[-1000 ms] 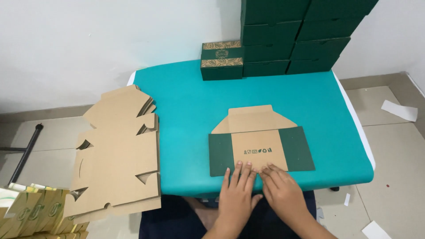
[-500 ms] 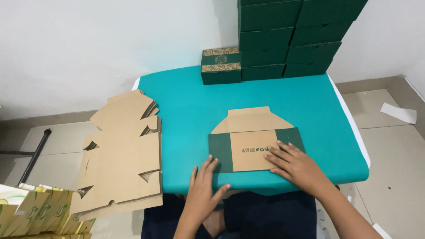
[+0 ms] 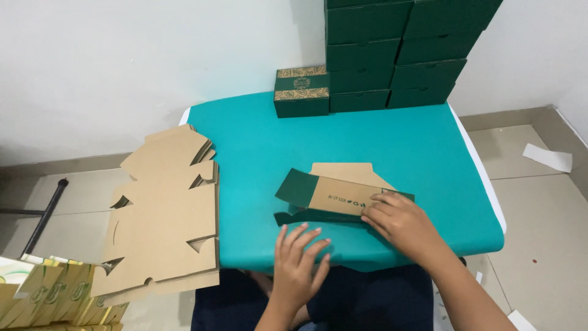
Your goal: The person assembles a cardboard box by folding the flaps and inserting a green decorative insert. They then place a matching lid on top and stack the finished box with others.
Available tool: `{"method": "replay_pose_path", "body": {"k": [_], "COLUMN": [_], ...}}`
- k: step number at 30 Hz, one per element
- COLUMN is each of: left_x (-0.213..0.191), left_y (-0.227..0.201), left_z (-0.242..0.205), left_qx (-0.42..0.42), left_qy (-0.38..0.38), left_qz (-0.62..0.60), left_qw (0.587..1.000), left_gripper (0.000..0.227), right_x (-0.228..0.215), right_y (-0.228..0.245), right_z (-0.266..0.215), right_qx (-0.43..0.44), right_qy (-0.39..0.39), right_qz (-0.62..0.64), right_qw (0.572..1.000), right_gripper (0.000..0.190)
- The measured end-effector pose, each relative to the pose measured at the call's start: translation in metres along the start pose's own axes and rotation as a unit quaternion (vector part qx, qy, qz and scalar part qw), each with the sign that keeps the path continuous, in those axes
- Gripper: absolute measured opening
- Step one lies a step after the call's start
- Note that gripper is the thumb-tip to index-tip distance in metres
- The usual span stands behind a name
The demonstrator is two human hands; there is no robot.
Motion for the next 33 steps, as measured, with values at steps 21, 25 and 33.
{"method": "replay_pose_path", "body": {"k": [21, 25, 33], "left_x": [0.043, 0.046, 0.043], "left_y": [0.030, 0.032, 0.032], "left_z": [0.025, 0.023, 0.022], "left_qx": [-0.061, -0.061, -0.069], "left_qy": [0.043, 0.044, 0.040], "left_qz": [0.107, 0.111, 0.106], "left_qw": [0.991, 0.991, 0.991], "left_gripper": [0.045, 0.046, 0.047], "right_x": [0.009, 0.011, 0.019], "right_y": [-0.028, -0.049, -0.048], "right_z": [-0.075, -0.069, -0.031], "right_qx": [0.383, 0.480, 0.453], "right_qy": [-0.229, -0.205, -0.036], "right_qz": [0.218, 0.313, 0.404], "right_qw": [0.868, 0.794, 0.794], "right_gripper": [0.057, 0.051, 0.041]}}
Point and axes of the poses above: each hand's wrist, its own z-axis towards the middle knuckle, its own x-axis out of the palm, y = z × x, the point moved 3 cm from there along z, towards the middle knuckle, and after that the axes turned 12 degrees about z, right-handed, at the moved point
